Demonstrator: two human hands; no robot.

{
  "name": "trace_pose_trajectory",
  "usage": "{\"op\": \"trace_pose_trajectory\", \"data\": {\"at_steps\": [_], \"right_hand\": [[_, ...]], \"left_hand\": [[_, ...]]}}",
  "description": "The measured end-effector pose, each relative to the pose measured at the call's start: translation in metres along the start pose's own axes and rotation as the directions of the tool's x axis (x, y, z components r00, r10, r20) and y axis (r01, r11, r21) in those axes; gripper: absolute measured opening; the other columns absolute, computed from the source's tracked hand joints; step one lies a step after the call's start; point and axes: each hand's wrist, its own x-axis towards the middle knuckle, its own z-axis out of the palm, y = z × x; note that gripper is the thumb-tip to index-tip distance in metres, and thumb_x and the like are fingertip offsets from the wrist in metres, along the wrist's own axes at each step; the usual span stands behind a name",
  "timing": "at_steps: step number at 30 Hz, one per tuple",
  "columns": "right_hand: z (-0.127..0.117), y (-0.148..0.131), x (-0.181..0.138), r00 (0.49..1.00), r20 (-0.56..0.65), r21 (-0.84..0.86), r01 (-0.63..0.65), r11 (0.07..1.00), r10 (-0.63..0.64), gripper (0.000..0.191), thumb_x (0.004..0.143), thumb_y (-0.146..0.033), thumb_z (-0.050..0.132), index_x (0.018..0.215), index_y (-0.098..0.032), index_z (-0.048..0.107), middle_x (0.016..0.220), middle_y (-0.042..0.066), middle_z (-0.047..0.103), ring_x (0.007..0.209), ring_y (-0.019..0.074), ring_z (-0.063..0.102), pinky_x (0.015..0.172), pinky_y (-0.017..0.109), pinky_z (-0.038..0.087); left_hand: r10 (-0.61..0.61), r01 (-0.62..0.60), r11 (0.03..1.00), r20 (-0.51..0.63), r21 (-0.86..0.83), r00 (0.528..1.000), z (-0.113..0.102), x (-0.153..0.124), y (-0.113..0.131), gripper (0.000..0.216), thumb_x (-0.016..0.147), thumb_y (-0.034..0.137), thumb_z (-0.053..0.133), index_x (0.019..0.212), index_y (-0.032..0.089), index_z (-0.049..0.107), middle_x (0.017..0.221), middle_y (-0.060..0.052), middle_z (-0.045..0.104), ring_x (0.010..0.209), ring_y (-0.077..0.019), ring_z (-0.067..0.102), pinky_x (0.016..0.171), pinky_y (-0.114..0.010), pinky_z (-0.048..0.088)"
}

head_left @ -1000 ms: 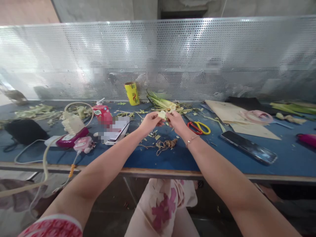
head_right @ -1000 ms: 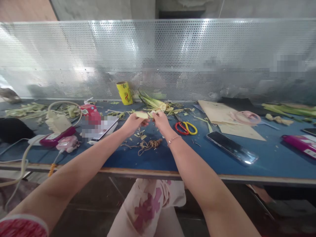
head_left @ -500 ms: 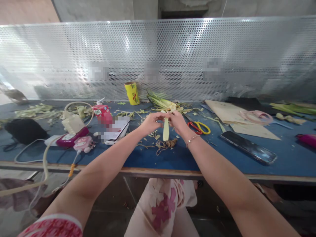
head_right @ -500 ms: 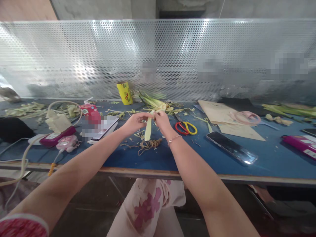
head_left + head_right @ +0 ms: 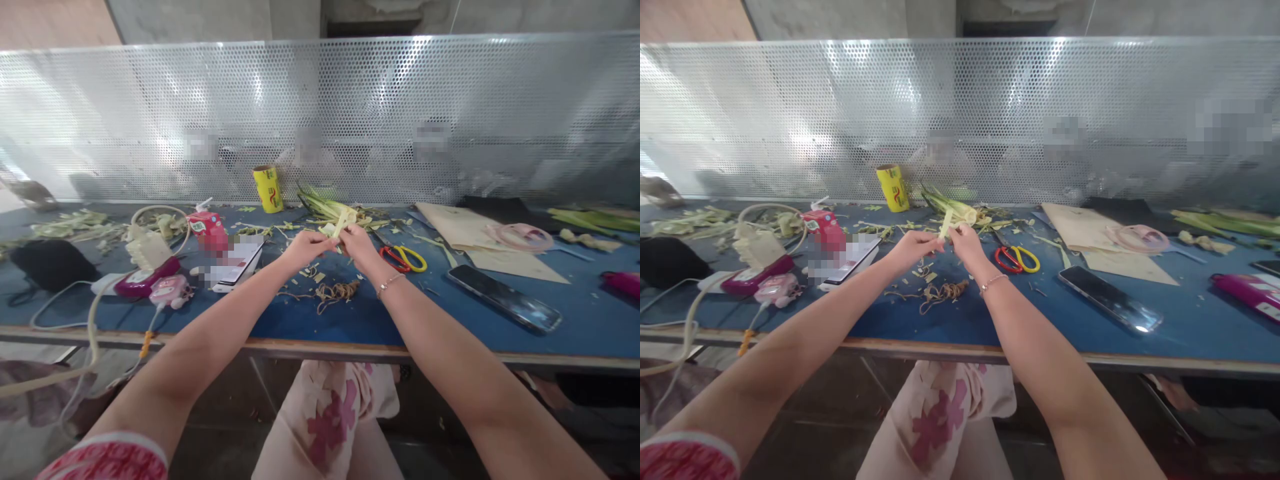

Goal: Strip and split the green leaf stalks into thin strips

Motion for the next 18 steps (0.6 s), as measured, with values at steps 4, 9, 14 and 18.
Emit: {"op": "trace_pose_trajectory", "data": {"at_steps": [4, 9, 14, 18], "right_hand": [[0.003, -0.007, -0.004, 1.000, 0.007, -0.009, 0.018, 1.000, -0.018, 0.017, 0.075, -0.022, 0.060, 0.064, -0.020, 0.047, 0.051, -0.005, 0.049, 0.039, 0.0059, 0.032, 0.039, 0.020, 0.022], [0.006, -0.015, -0.011, 0.993, 0.095, 0.003, 0.063, 0.998, -0.064, 0.008, 0.072, -0.010, 0.055, 0.068, -0.018, 0.056, 0.060, -0.002, 0.057, 0.045, 0.0080, 0.046, 0.044, 0.021, 0.032], [0.008, -0.018, -0.014, 0.990, 0.137, -0.002, 0.025, 1.000, -0.025, 0.027, 0.062, 0.001, 0.048, 0.078, -0.017, 0.059, 0.068, -0.002, 0.064, 0.056, 0.0109, 0.057, 0.051, 0.021, 0.040], [0.008, -0.016, -0.012, 0.986, 0.150, 0.013, 0.070, 0.997, -0.071, 0.030, 0.058, 0.000, 0.061, 0.081, -0.018, 0.056, 0.070, -0.002, 0.065, 0.066, 0.0120, 0.060, 0.057, 0.021, 0.042]], "left_hand": [[-0.169, 0.160, 0.984, -0.115, -0.083, 0.979, -0.001, 0.002, 0.000, 0.025, 0.062, 0.036, 0.079, 0.058, 0.014, 0.066, 0.053, 0.001, 0.055, 0.051, -0.0078, 0.049, 0.052, -0.022, 0.044], [-0.313, 0.261, 0.930, -0.185, -0.259, 0.932, -0.001, 0.001, 0.006, 0.026, 0.063, 0.028, 0.080, 0.057, 0.014, 0.059, 0.055, 0.000, 0.056, 0.051, -0.0077, 0.050, 0.051, -0.023, 0.044], [-0.372, 0.280, 0.879, -0.189, -0.385, 0.909, -0.003, 0.003, 0.006, 0.024, 0.063, 0.023, 0.077, 0.059, 0.015, 0.055, 0.065, -0.002, 0.064, 0.051, -0.0081, 0.054, 0.055, -0.025, 0.049], [-0.377, 0.260, 0.868, -0.220, -0.423, 0.900, -0.005, 0.006, 0.002, 0.017, 0.066, 0.017, 0.069, 0.060, 0.016, 0.053, 0.057, -0.001, 0.060, 0.047, -0.0090, 0.053, 0.053, -0.024, 0.049]]}}
